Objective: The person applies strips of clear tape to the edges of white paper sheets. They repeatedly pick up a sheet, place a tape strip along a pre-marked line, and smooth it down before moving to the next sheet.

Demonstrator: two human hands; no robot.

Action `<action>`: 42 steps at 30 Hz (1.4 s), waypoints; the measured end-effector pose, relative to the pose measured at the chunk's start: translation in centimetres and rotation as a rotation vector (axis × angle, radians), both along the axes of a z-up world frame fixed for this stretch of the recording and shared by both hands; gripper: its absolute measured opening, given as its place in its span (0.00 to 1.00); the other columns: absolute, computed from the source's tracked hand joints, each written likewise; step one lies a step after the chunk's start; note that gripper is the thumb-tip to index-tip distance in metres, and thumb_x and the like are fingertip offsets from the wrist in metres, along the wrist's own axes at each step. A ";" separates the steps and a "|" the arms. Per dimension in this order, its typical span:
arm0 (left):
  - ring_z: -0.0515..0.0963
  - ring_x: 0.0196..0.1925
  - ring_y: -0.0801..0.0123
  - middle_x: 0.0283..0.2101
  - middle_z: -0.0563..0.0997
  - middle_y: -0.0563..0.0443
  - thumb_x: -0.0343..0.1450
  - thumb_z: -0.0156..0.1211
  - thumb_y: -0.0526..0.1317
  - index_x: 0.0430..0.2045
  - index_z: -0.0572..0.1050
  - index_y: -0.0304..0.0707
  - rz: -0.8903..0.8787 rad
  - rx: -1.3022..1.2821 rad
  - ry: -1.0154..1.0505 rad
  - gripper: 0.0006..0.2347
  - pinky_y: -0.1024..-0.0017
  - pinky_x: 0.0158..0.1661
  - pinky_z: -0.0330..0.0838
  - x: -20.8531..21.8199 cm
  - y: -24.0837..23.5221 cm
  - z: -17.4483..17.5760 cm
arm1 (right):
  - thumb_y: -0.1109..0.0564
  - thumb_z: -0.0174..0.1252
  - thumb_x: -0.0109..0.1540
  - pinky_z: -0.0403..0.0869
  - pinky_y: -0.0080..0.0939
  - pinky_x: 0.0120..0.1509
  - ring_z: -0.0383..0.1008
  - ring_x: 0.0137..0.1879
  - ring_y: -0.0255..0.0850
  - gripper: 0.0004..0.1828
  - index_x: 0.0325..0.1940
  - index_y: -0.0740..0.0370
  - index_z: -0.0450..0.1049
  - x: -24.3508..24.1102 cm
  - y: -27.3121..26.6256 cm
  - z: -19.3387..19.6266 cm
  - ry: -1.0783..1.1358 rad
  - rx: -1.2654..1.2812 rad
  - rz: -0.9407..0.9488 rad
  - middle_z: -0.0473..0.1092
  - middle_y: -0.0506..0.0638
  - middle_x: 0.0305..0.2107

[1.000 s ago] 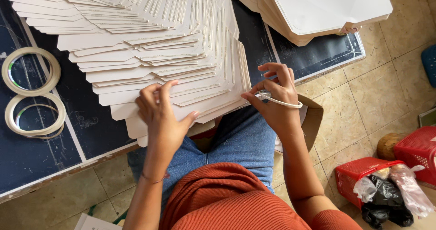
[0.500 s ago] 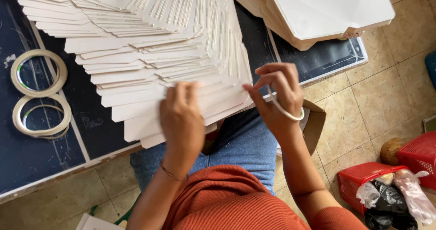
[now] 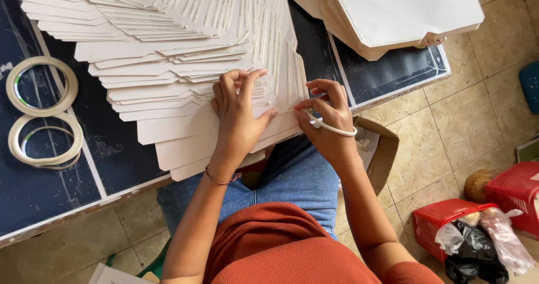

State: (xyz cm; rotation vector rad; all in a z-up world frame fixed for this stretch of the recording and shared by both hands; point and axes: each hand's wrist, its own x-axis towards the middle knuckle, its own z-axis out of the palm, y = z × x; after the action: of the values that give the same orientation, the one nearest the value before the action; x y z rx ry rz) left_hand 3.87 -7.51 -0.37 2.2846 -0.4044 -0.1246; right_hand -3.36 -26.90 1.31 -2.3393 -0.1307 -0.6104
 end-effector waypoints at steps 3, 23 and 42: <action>0.65 0.59 0.49 0.58 0.62 0.52 0.56 0.89 0.42 0.61 0.71 0.54 0.056 0.018 0.047 0.38 0.51 0.57 0.64 0.2 -0.7 0.1 | 0.66 0.69 0.63 0.79 0.52 0.55 0.75 0.52 0.58 0.03 0.37 0.64 0.81 -0.3 0.8 0.2 -0.033 -0.003 -0.021 0.72 0.61 0.54; 0.64 0.60 0.47 0.59 0.62 0.49 0.58 0.87 0.39 0.65 0.68 0.52 0.109 0.094 0.070 0.39 0.43 0.60 0.67 -3.1 8.4 0.9 | 0.57 0.74 0.61 0.73 0.48 0.59 0.70 0.60 0.53 0.05 0.38 0.52 0.84 -1.7 8.5 -0.3 0.156 0.133 0.088 0.74 0.51 0.57; 0.61 0.59 0.43 0.58 0.59 0.50 0.53 0.89 0.42 0.65 0.70 0.59 0.134 0.171 0.058 0.42 0.44 0.56 0.64 -3.4 7.4 0.7 | 0.60 0.80 0.60 0.79 0.47 0.58 0.76 0.53 0.52 0.09 0.34 0.63 0.84 -1.7 -0.1 1.6 0.121 0.009 -0.101 0.70 0.57 0.58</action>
State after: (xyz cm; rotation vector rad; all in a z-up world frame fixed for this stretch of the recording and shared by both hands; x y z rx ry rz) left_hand 0.50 -0.15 0.33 2.4627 -0.2163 -0.1624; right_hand -5.04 -26.96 2.94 -2.3779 0.0459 -0.5150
